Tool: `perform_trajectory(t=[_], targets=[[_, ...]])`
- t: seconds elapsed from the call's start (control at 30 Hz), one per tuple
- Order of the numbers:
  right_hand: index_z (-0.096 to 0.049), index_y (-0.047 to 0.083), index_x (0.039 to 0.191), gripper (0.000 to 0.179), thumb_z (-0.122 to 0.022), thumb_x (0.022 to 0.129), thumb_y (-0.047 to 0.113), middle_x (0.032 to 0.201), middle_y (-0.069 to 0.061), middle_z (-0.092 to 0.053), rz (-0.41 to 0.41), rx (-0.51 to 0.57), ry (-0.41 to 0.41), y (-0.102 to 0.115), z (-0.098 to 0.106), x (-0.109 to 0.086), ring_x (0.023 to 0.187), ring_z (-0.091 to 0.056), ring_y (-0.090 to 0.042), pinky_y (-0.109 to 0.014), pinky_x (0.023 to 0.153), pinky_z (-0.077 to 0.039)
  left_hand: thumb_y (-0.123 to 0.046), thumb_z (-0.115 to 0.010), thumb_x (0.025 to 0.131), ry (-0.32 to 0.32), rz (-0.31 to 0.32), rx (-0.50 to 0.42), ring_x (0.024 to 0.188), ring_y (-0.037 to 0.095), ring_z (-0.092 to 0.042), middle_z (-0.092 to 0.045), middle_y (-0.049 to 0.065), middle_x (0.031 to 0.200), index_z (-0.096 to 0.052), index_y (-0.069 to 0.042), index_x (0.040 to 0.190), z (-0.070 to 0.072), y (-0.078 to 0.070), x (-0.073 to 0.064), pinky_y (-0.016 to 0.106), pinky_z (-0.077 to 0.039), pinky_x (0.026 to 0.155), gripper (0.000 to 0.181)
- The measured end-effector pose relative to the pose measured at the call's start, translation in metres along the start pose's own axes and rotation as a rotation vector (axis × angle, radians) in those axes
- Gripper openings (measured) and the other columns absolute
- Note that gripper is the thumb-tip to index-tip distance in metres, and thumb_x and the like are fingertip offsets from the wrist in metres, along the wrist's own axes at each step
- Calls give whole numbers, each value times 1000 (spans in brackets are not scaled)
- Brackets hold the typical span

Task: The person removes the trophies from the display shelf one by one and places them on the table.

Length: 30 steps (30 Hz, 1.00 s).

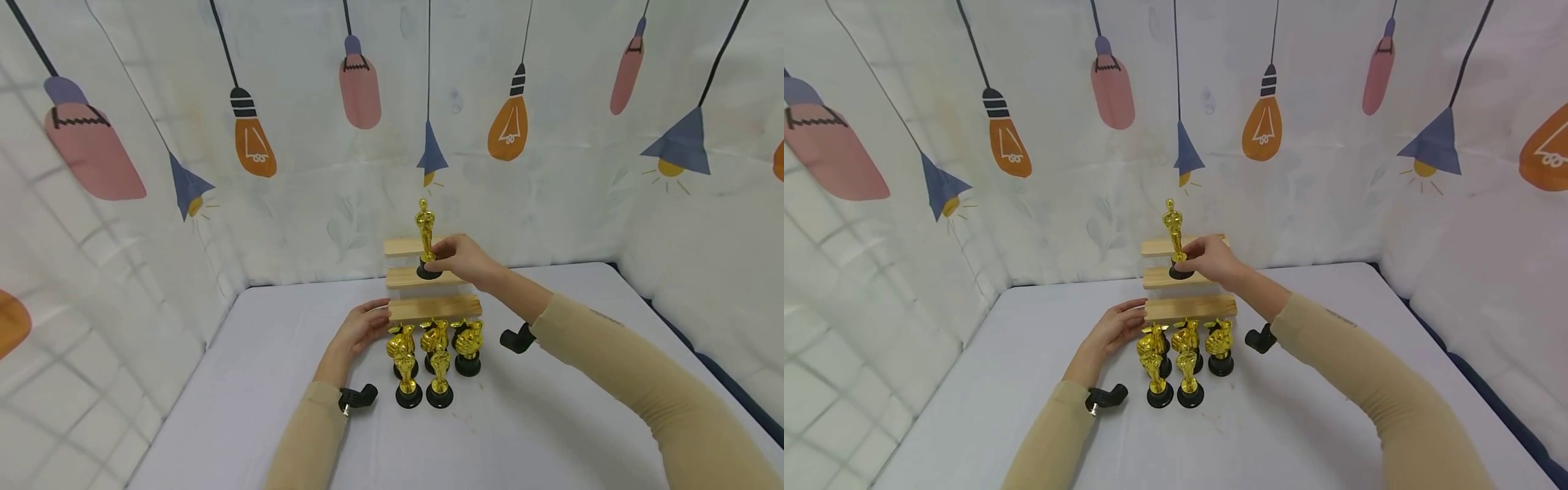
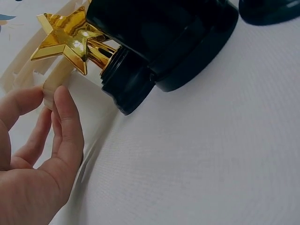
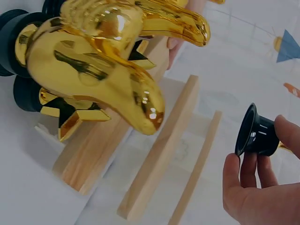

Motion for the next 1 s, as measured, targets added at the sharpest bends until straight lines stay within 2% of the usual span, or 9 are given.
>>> perform_trajectory(t=[0.23, 0.5, 0.83, 1.0], targets=[[-53, -3, 142, 54, -74, 97, 17, 134, -19, -57, -21, 3, 14, -8, 3, -10, 127, -51, -34, -52, 109, -42, -2, -66, 99, -6, -1, -10, 103, 22, -69, -56, 27, 136, -51, 4, 146, 1, -1, -2, 33, -58, 89, 49], [-51, -3, 143, 53, -73, 97, 14, 139, -20, -53, -30, 65, 14, -11, 7, -28, 130, -49, -35, -50, 111, -41, -3, -66, 99, -8, 0, -9, 104, 23, -68, -57, 25, 136, -52, 3, 145, 2, 0, -2, 34, -59, 88, 49], [-47, -5, 146, 58, -73, 98, 16, 139, -22, -53, -31, 52, 10, -18, 10, -49, 130, -50, -37, -52, 113, -38, -3, -67, 99, -9, 1, -2, 101, 21, -69, -58, 25, 134, -52, 4, 145, -1, -1, -3, 32, -59, 86, 49], [-50, -5, 143, 56, -73, 97, 17, 135, -22, -57, -25, 44, -15, -22, 11, -58, 127, -52, -36, -54, 111, -40, -3, -68, 98, -12, 6, 0, 100, 21, -69, -60, 24, 132, -53, 3, 145, -1, -2, -3, 33, -59, 86, 50]])
Point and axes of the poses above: each hand's wrist, its own x-axis towards the middle knuckle, its own z-axis out of the back of the hand, y = z × x, the point moved 1 cm from there along x, towards the middle knuckle
